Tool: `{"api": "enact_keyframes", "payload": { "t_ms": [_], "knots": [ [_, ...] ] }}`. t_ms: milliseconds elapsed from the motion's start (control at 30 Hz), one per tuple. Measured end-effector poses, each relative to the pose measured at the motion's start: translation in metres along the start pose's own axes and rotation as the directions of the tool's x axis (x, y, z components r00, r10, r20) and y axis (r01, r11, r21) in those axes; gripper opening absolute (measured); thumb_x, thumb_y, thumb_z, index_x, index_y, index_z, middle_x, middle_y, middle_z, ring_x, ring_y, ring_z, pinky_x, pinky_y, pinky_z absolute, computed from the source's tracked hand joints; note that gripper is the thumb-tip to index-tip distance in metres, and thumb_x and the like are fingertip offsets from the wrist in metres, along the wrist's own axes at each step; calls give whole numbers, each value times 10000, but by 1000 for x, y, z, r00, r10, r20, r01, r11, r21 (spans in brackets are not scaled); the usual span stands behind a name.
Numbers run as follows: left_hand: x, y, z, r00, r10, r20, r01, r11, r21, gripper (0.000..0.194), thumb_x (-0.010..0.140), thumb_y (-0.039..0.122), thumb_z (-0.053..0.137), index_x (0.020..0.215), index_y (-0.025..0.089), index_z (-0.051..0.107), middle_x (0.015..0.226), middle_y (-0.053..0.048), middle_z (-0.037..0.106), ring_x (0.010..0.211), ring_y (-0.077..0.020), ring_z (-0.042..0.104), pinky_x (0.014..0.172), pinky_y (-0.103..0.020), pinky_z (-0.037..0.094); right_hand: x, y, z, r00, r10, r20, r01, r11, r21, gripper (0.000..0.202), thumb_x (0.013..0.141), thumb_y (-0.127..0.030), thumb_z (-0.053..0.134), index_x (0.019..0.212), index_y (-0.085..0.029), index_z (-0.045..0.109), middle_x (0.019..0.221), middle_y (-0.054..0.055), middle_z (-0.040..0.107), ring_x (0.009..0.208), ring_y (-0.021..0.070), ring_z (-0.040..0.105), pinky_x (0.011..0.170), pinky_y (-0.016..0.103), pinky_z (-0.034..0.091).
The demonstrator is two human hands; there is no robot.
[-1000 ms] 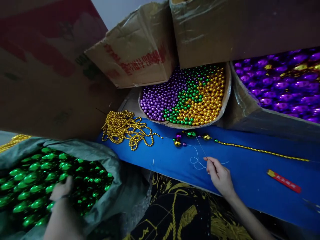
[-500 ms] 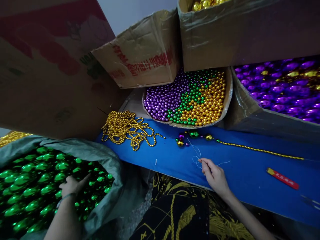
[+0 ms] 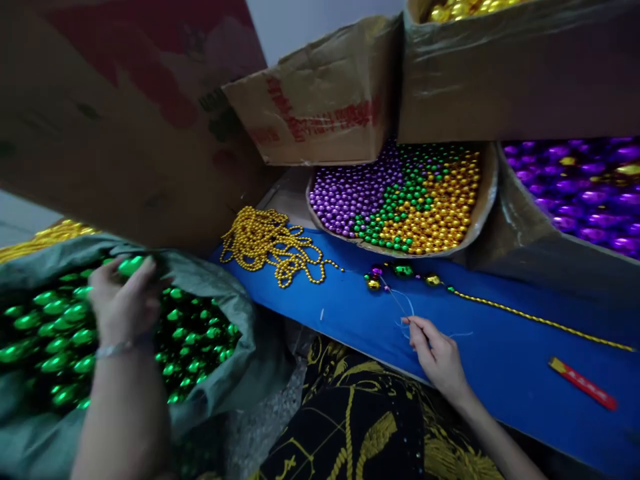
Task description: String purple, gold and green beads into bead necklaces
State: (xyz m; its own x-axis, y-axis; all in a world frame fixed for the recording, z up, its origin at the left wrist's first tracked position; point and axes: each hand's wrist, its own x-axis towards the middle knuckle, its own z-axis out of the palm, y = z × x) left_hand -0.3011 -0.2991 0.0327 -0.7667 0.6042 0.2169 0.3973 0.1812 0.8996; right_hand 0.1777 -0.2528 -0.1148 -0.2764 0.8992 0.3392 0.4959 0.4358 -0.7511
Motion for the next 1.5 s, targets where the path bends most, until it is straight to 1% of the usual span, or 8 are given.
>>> {"api": "enact_keyframes", "payload": {
  "t_ms": [67,133,300,433,600,833,1000,1500],
  "knots": [
    [-15,28,42,982,5,187,77,902,-426,486,666,473,713,1066,247,557,957,11,680,747,-162,646,632,-292,530,6,-7,1,999,-35,16,35,999,-28,215,989,-278,449,1048,-184,634,862,30,733,572,97,656,558,164,526],
    [-37,47,92,883,43,468,270,768,-581,511,719,472,698,1157,245,568,994,-45,696,745,-185,678,573,-277,541,12,-16,2,996,-93,16,94,994,-51,205,984,-270,460,1046,-188,637,912,37,738,611,106,675,589,172,536],
    [-99,56,195,493,1,870,766,475,-434,450,868,517,547,1143,164,593,1000,-116,706,787,-192,706,605,-252,564,17,-31,-5,980,-194,-44,188,976,-107,179,969,-218,477,1032,-192,643,949,34,740,709,122,705,702,192,561],
    [-125,50,230,363,-47,931,882,339,-327,420,929,472,480,1093,106,602,1038,-159,693,821,-200,707,620,-229,567,13,-29,-14,976,-207,-74,191,965,-180,172,962,-186,485,1047,-187,635,945,27,738,785,122,712,756,192,562],
    [-137,49,243,335,-40,941,905,292,-310,467,969,475,400,1315,173,485,1045,-149,672,813,-198,716,619,-224,571,11,-21,-18,979,-182,-87,160,964,-214,161,968,-193,484,1033,-179,631,942,34,740,757,119,708,720,194,562],
    [-145,39,245,420,-25,907,856,344,-387,400,875,408,625,1208,198,549,1140,-115,653,854,-178,712,613,-184,543,10,-12,-16,992,-114,-47,103,974,-202,214,983,-235,449,1031,-190,653,956,48,742,772,148,717,723,229,581],
    [-145,39,252,296,-136,946,937,235,-259,549,899,617,459,1026,106,614,955,-145,691,804,-196,690,667,-275,565,6,-7,-13,984,-172,-55,153,955,-254,224,973,-224,466,1047,-191,675,941,45,745,796,158,721,728,241,580],
    [-155,42,251,228,-139,964,959,203,-197,637,853,687,470,1013,95,642,891,-150,693,877,-238,678,793,-338,545,6,-4,-12,980,-192,-50,165,928,-336,236,978,-217,458,1049,-183,680,938,45,745,795,152,720,729,238,577]
  ]
}}
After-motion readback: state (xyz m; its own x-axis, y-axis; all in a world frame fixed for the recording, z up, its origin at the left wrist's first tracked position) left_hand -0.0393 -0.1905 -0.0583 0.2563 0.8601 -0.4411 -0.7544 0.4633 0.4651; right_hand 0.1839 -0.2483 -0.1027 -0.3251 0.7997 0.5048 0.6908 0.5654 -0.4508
